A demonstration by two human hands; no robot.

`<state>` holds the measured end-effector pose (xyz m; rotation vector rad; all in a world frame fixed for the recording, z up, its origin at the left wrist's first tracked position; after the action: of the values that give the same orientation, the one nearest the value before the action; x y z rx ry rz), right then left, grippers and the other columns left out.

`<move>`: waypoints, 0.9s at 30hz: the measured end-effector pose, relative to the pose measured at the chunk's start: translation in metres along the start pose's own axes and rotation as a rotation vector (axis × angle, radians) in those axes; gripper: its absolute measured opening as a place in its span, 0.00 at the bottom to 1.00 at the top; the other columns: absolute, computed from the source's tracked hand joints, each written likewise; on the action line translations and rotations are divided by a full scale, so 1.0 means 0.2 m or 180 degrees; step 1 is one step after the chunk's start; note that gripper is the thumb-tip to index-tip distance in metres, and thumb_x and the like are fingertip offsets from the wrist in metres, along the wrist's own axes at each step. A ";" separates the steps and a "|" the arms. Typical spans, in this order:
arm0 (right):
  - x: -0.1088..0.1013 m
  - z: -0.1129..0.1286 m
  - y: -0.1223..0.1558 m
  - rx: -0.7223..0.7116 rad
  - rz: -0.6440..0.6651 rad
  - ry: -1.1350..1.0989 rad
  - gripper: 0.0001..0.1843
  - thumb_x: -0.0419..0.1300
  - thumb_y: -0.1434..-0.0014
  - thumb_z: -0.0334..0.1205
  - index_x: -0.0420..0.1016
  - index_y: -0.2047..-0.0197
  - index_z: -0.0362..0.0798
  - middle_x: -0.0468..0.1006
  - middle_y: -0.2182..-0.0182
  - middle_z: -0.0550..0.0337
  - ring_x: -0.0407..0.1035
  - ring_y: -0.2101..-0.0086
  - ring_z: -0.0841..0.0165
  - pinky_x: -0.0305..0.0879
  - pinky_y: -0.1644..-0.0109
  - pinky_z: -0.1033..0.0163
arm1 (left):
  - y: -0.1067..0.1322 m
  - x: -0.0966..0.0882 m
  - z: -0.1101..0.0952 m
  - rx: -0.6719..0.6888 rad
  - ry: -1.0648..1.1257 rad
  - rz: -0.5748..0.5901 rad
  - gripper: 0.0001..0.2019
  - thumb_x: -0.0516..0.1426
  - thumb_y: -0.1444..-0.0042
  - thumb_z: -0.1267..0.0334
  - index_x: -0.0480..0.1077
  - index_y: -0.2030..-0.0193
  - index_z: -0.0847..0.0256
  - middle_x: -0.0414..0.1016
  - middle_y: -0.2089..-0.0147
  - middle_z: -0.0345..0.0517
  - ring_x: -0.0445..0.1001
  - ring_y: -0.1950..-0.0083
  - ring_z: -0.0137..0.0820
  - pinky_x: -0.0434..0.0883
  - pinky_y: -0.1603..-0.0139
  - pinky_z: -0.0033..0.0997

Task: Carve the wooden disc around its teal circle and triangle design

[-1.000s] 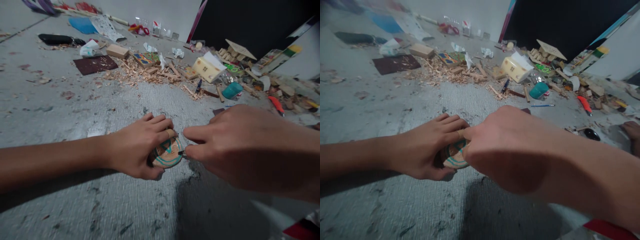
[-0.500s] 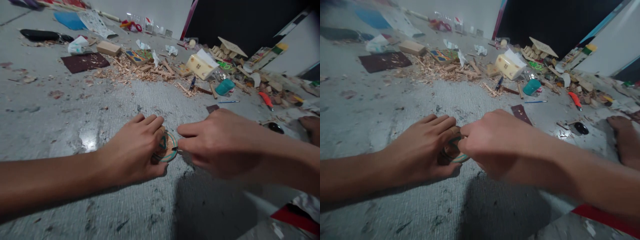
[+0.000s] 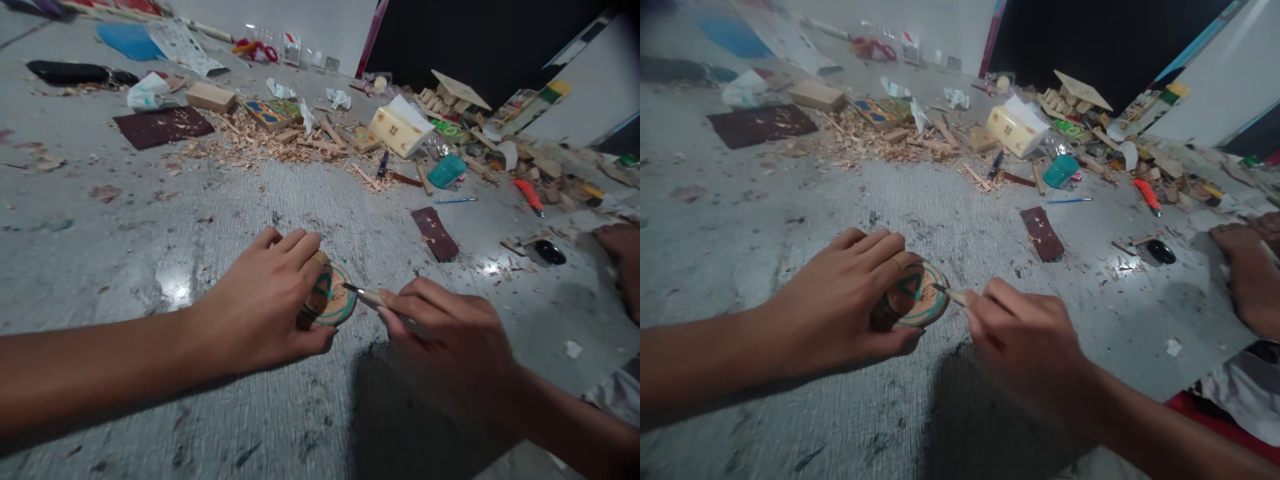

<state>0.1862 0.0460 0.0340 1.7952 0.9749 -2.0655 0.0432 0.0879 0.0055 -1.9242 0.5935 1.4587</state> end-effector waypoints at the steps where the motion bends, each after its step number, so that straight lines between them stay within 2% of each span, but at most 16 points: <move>1: -0.02 -0.02 -0.01 0.0067 -0.0085 -0.0150 0.10 0.58 0.28 0.37 0.81 0.59 0.49 0.79 0.70 0.63 0.71 0.74 0.73 0.61 0.70 0.64 | 0.00 0.00 0.00 0.0019 -0.0006 -0.0002 0.22 0.63 0.45 0.45 0.74 0.55 0.63 0.72 0.57 0.49 0.72 0.53 0.46 0.61 0.53 0.47; 3: -0.06 -0.06 -0.03 0.0045 -0.0131 -0.0423 0.07 0.61 0.30 0.35 0.81 0.58 0.49 0.79 0.70 0.64 0.73 0.72 0.73 0.62 0.69 0.66 | 0.00 0.00 0.00 0.0062 -0.0001 -0.0010 0.23 0.63 0.45 0.43 0.73 0.55 0.63 0.73 0.56 0.49 0.72 0.54 0.45 0.60 0.53 0.48; 6: -0.10 -0.06 -0.09 -0.0272 0.0064 -0.0523 0.05 0.61 0.30 0.34 0.81 0.57 0.48 0.77 0.70 0.64 0.71 0.72 0.74 0.60 0.70 0.66 | 0.01 0.00 0.00 0.0090 0.0035 -0.0037 0.25 0.63 0.45 0.41 0.73 0.55 0.63 0.73 0.56 0.50 0.72 0.55 0.45 0.60 0.54 0.47; 11: -0.08 -0.02 -0.14 -0.0811 0.0625 -0.0043 0.13 0.56 0.27 0.38 0.80 0.61 0.50 0.76 0.72 0.66 0.65 0.77 0.73 0.52 0.72 0.60 | 0.01 0.00 0.01 0.0101 0.0079 -0.0030 0.25 0.65 0.46 0.42 0.73 0.55 0.63 0.73 0.56 0.50 0.72 0.56 0.44 0.60 0.56 0.46; 14: -0.07 0.03 -0.16 -0.0963 0.0792 0.0288 0.15 0.53 0.26 0.40 0.76 0.65 0.51 0.73 0.72 0.65 0.59 0.78 0.71 0.45 0.71 0.57 | 0.01 0.00 0.01 0.0076 0.0094 -0.0007 0.26 0.65 0.46 0.41 0.73 0.55 0.63 0.72 0.55 0.49 0.72 0.55 0.45 0.60 0.56 0.47; 17: -0.09 0.10 -0.16 -0.1082 0.0775 0.0617 0.16 0.51 0.27 0.36 0.72 0.67 0.51 0.70 0.73 0.65 0.52 0.78 0.69 0.40 0.70 0.55 | 0.00 0.00 0.01 0.0081 0.0068 0.0012 0.26 0.65 0.45 0.41 0.73 0.54 0.63 0.73 0.55 0.49 0.72 0.54 0.45 0.60 0.55 0.47; 20: -0.12 0.15 -0.18 -0.1062 0.0680 0.0691 0.17 0.50 0.27 0.33 0.69 0.69 0.51 0.66 0.75 0.64 0.49 0.77 0.67 0.38 0.69 0.53 | 0.01 0.00 0.01 0.0099 0.0029 -0.0003 0.26 0.63 0.44 0.40 0.73 0.53 0.63 0.73 0.55 0.49 0.72 0.54 0.46 0.60 0.54 0.48; 24: -0.14 0.18 -0.20 -0.1047 0.0637 0.0617 0.18 0.49 0.27 0.34 0.66 0.71 0.51 0.62 0.76 0.64 0.47 0.77 0.66 0.36 0.69 0.53 | 0.02 0.00 0.01 0.0105 0.0027 0.0002 0.26 0.62 0.43 0.40 0.73 0.54 0.63 0.73 0.55 0.50 0.72 0.54 0.46 0.61 0.55 0.48; 27: -0.13 0.17 -0.22 -0.1114 0.0752 0.0594 0.17 0.50 0.28 0.33 0.65 0.70 0.51 0.62 0.75 0.65 0.45 0.77 0.66 0.34 0.69 0.53 | 0.01 0.00 0.00 0.0126 0.0024 -0.0014 0.25 0.63 0.44 0.40 0.73 0.55 0.63 0.73 0.55 0.50 0.72 0.55 0.46 0.61 0.55 0.48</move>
<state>0.1405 0.0518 0.0739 1.8328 1.0383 -1.5039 0.0410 0.0864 0.0043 -1.9000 0.6166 1.4273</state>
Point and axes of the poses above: each hand's wrist, its own y-axis away from the middle knuckle, its own x-axis out of the palm, z = x × y, the point moved 9 cm from there along -y, towards the middle knuckle
